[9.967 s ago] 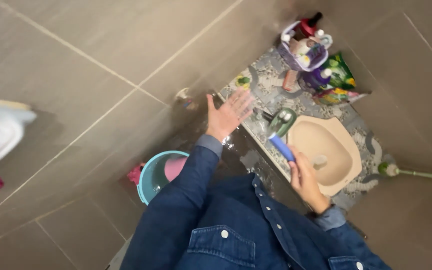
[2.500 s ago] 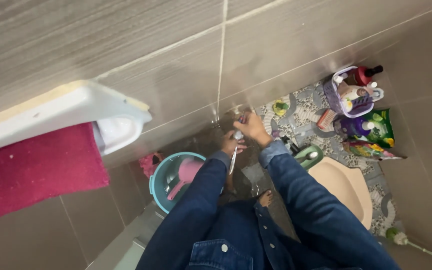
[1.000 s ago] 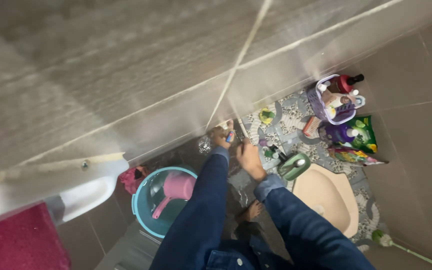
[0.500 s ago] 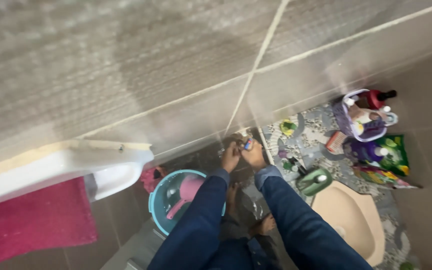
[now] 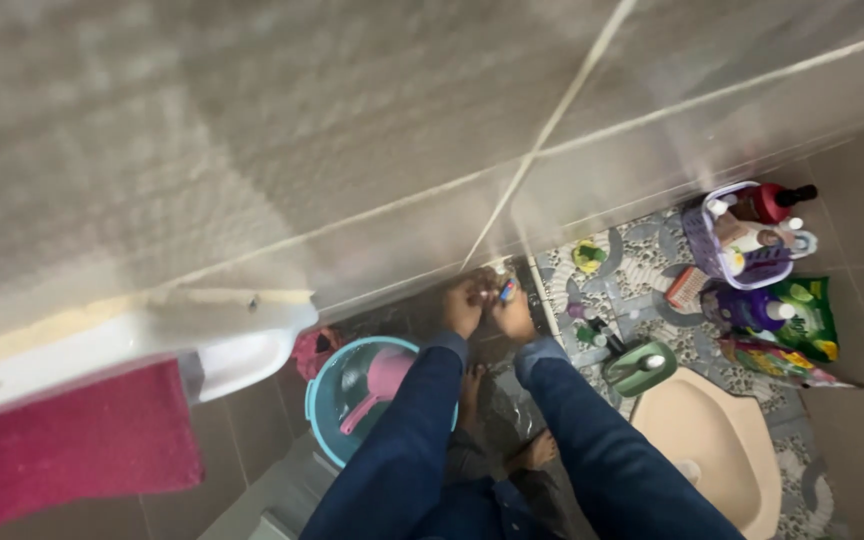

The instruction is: The person is cleaning several household items such as a brush, a scoop, and a container under running water in a bathroom sink area.

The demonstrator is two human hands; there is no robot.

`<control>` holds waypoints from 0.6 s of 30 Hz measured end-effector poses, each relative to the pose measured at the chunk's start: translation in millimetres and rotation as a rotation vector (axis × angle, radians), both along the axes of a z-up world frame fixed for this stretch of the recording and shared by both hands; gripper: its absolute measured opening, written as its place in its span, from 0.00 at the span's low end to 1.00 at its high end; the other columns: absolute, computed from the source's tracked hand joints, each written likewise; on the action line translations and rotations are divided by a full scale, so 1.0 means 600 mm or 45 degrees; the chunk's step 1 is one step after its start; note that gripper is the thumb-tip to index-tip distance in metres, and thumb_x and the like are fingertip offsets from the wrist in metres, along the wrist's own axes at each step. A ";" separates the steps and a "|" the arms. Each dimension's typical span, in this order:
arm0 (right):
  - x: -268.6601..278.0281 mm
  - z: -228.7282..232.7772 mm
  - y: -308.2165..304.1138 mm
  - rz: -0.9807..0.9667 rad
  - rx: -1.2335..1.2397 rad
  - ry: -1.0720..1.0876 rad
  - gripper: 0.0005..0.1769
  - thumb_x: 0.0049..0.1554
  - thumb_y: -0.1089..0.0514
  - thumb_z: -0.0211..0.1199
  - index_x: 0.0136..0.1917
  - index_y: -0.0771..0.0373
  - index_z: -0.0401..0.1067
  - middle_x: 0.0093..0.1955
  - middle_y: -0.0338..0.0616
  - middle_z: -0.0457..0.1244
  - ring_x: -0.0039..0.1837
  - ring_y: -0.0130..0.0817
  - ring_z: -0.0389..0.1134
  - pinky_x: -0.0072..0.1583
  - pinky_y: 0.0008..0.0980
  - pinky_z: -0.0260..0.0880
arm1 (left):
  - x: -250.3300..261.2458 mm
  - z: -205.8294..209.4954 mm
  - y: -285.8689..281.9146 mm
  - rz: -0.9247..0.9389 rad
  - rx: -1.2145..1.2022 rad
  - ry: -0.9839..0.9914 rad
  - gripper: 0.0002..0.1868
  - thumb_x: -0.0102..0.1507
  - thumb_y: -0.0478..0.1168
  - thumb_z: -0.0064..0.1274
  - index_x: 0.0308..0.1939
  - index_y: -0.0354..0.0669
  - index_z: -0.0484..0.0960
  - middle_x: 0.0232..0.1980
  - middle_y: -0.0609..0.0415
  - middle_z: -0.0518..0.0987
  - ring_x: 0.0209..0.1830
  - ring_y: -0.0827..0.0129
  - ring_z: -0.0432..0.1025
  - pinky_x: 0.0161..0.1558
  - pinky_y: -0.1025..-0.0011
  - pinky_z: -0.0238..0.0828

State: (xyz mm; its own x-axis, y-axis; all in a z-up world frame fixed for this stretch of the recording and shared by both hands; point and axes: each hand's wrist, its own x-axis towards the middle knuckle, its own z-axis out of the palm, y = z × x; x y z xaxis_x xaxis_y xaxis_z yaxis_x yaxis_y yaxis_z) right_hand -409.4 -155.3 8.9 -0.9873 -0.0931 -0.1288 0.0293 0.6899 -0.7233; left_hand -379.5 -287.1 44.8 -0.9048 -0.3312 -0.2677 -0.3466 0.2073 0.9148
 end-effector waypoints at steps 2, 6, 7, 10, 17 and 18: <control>0.005 0.047 0.008 -0.032 -0.183 -0.071 0.14 0.61 0.59 0.63 0.58 0.69 0.73 0.44 0.54 0.69 0.44 0.43 0.72 0.46 0.37 0.71 | -0.012 -0.010 0.020 0.019 0.073 0.059 0.15 0.57 0.30 0.52 0.47 0.41 0.84 0.44 0.43 0.86 0.44 0.55 0.83 0.43 0.61 0.79; 0.021 0.065 0.031 -0.267 -1.130 -0.519 0.16 0.66 0.60 0.52 0.63 0.60 0.75 0.47 0.41 0.70 0.43 0.26 0.70 0.45 0.27 0.72 | -0.024 0.047 0.034 -0.180 -0.421 -0.043 0.10 0.62 0.36 0.60 0.46 0.39 0.84 0.40 0.39 0.85 0.41 0.47 0.78 0.43 0.55 0.72; 0.020 0.056 0.034 -0.271 -1.132 -0.511 0.16 0.66 0.60 0.52 0.63 0.60 0.75 0.47 0.41 0.70 0.43 0.26 0.70 0.45 0.27 0.72 | -0.027 0.044 0.034 -0.186 -0.420 -0.037 0.10 0.62 0.36 0.60 0.46 0.39 0.84 0.40 0.39 0.85 0.41 0.47 0.78 0.43 0.55 0.72; 0.015 0.047 0.043 -0.490 -1.638 -0.680 0.16 0.65 0.59 0.52 0.59 0.62 0.78 0.40 0.42 0.67 0.36 0.27 0.68 0.40 0.29 0.73 | -0.038 0.029 0.040 -0.366 -0.177 0.244 0.10 0.66 0.39 0.60 0.49 0.40 0.84 0.38 0.38 0.84 0.40 0.49 0.80 0.43 0.57 0.77; -0.011 0.070 0.059 0.400 0.216 -0.036 0.14 0.61 0.53 0.60 0.50 0.67 0.73 0.41 0.59 0.71 0.44 0.50 0.75 0.48 0.46 0.74 | -0.033 -0.002 0.018 -0.440 -0.434 0.216 0.18 0.51 0.32 0.59 0.46 0.42 0.84 0.40 0.39 0.83 0.42 0.43 0.78 0.42 0.55 0.76; -0.016 0.048 0.064 0.633 0.687 -0.089 0.15 0.65 0.49 0.60 0.48 0.63 0.75 0.42 0.61 0.70 0.47 0.56 0.74 0.53 0.51 0.73 | -0.032 0.000 0.014 -0.459 -0.372 0.159 0.15 0.54 0.31 0.58 0.46 0.41 0.83 0.41 0.39 0.83 0.44 0.44 0.78 0.44 0.57 0.76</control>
State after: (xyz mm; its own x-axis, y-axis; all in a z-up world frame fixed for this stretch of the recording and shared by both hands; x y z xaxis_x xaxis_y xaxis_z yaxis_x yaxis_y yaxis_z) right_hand -419.2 -117.1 37.9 -0.8330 -0.4334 -0.3440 -0.3459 0.8931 -0.2875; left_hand -398.5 -278.4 45.1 -0.9951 -0.0356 -0.0918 -0.0962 0.5488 0.8304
